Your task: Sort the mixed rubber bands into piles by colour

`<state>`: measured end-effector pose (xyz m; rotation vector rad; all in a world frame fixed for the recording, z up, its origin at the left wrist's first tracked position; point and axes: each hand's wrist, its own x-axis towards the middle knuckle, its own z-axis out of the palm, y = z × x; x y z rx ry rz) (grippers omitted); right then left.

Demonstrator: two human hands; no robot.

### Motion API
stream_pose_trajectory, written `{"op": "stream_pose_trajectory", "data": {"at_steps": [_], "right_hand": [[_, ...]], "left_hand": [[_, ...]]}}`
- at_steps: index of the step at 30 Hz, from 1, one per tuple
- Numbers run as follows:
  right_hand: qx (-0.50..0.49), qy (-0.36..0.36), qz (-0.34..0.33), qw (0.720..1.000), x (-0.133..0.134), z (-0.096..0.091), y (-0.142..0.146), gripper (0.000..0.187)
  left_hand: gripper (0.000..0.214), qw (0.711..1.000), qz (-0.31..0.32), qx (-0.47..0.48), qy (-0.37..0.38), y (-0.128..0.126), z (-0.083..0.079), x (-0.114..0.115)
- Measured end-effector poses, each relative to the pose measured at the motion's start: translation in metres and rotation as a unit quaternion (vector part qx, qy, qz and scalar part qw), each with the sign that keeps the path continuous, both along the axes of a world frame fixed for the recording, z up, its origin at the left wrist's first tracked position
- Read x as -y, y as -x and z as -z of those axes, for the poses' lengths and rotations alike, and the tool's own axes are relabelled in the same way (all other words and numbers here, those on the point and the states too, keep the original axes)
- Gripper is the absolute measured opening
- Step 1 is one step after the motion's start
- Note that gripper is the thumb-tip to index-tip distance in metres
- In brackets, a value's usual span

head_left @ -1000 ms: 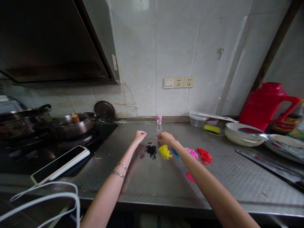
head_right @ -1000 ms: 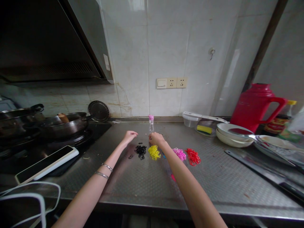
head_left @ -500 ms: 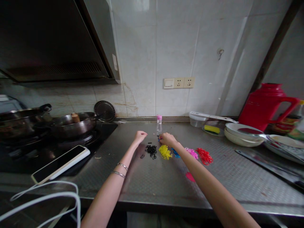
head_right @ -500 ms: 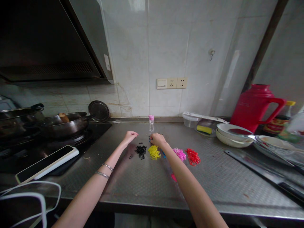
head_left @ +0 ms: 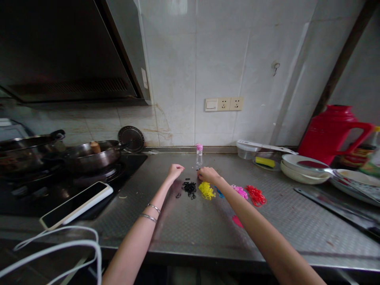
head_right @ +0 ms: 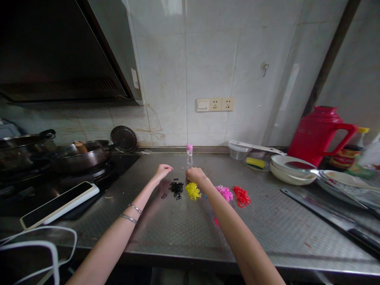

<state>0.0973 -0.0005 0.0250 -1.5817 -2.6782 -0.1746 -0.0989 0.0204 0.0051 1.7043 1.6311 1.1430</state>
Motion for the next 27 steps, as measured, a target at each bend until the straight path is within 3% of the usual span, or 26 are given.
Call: {"op": "stream_pose_trajectory", "data": {"at_steps": [6,14,21,27], "right_hand": [[-0.087,0.003,0.012,0.996,0.001,-0.004,-0.011,0.026],[-0.217,-0.038,0.023,0.975,0.027,-0.006,-0.067,0.029],[-0.178,0.028,0.036,0.983,0.058,0.003,-0.092,0.031],[-0.201,0.013,0.027,0.979,0.081,-0.013,-0.103,0.035]], "left_hand": [[0.020,1.000,-0.002,-0.005,-0.005,0.002,0.002,0.000],[0.019,0.999,-0.010,-0.030,-0.009,-0.003,0.005,-0.001],[0.017,0.998,0.005,-0.061,-0.011,-0.013,0.008,0.004],[0.017,0.990,0.091,-0.101,-0.041,-0.033,0.002,0.004]]}}
